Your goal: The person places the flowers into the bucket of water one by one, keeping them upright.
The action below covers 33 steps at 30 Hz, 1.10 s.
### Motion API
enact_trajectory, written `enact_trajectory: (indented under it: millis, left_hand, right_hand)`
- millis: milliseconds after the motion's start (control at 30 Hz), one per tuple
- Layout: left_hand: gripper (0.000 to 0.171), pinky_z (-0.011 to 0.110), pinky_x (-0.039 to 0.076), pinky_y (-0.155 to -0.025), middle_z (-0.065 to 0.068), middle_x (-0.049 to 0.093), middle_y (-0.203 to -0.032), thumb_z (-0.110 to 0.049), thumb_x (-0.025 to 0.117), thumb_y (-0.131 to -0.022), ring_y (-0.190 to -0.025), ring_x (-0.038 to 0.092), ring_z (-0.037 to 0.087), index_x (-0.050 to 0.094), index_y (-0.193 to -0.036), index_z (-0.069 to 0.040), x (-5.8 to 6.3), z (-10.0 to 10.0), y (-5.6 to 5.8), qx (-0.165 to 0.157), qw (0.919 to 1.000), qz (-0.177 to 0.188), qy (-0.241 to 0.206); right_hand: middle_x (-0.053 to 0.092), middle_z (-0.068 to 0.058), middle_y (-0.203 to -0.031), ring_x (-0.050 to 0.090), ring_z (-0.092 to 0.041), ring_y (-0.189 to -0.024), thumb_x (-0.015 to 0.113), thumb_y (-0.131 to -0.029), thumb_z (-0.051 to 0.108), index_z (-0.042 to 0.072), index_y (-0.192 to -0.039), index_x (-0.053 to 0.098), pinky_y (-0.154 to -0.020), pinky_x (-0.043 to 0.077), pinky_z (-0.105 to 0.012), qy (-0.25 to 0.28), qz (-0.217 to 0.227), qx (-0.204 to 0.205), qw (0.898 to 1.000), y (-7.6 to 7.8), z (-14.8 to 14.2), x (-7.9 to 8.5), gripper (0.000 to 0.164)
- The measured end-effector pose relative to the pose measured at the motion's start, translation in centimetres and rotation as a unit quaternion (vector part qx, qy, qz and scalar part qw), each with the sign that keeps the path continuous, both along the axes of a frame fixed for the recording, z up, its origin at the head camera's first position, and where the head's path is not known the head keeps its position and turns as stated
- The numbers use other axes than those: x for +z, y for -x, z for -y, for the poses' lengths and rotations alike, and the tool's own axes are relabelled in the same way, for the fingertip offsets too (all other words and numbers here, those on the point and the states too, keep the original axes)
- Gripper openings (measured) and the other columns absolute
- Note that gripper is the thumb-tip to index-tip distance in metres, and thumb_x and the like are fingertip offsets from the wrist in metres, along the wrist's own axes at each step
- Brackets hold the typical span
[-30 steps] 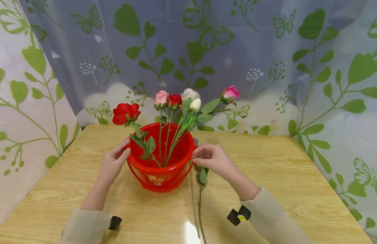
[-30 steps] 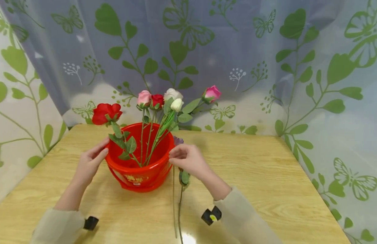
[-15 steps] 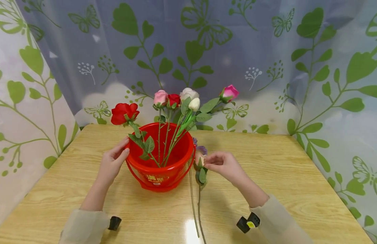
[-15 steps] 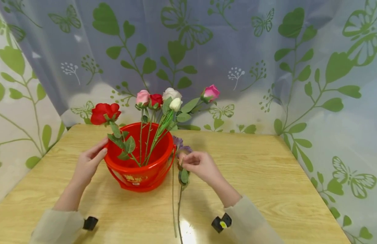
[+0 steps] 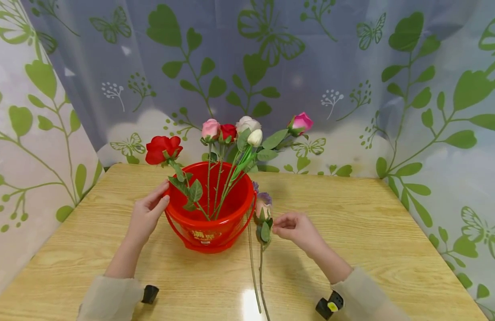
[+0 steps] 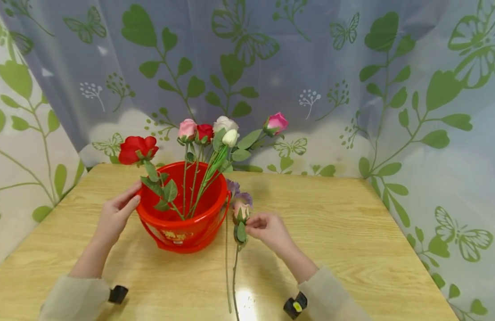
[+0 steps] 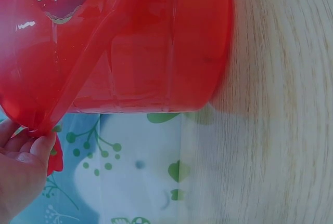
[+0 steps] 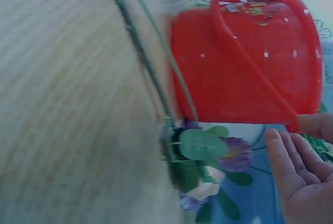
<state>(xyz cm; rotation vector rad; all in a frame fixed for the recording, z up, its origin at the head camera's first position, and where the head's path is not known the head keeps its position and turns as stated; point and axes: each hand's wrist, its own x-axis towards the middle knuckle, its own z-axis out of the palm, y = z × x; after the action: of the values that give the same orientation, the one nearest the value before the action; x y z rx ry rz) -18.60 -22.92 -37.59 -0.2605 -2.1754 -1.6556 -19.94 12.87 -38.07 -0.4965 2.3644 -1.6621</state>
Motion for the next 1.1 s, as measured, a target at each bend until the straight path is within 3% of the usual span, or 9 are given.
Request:
enact_trajectory:
  millis: [233,600,867,1100]
  left_hand:
    - [0.039,0.009,0.036,-0.086,0.018,0.041,-0.131,-0.01,0.052,-0.09,-0.115,0.04,0.004,0.046,-0.124,0.007,-0.1,0.1,0.0,-0.002,1.0,-0.002,0.002]
    - [0.038,0.009,0.036,-0.086,0.017,0.041,-0.131,-0.007,0.051,-0.089,-0.117,0.04,0.007,0.046,-0.124,0.007,0.1,0.0,-0.1,-0.002,1.0,-0.001,-0.001]
    - [0.039,0.009,0.036,-0.086,0.017,0.041,-0.131,-0.009,0.052,-0.09,-0.119,0.039,0.012,0.046,-0.124,0.007,0.1,0.0,-0.1,-0.002,1.0,0.001,0.003]
    - [0.039,0.009,0.036,-0.086,0.018,0.041,-0.131,-0.01,0.051,-0.09,-0.116,0.04,0.006,0.046,-0.124,0.008,0.0,0.1,0.0,-0.004,1.0,0.001,0.0]
  right_hand:
    - [0.062,-0.01,-0.081,0.058,-0.03,-0.08,0.062,-0.079,0.002,-0.013,-0.095,0.057,-0.07,0.051,-0.034,0.016,0.02,-0.006,1.0,-0.2,0.2,-1.5,0.023]
    - [0.062,-0.011,-0.083,0.059,-0.02,-0.076,0.062,-0.078,0.004,-0.014,-0.101,0.056,-0.067,0.051,-0.035,-0.002,0.064,-0.027,0.998,-0.6,0.5,-3.3,0.03]
    - [0.062,-0.023,-0.085,0.062,-0.028,-0.076,0.057,-0.077,-0.005,-0.022,-0.102,0.05,-0.07,0.052,-0.034,0.047,0.123,-0.008,0.991,-0.7,0.7,-4.8,0.031]
    - [0.063,-0.023,-0.088,0.063,-0.026,-0.077,0.059,-0.078,-0.002,-0.021,-0.102,0.051,-0.072,0.051,-0.034,0.056,0.162,-0.012,0.985,-0.8,1.0,-5.4,0.031]
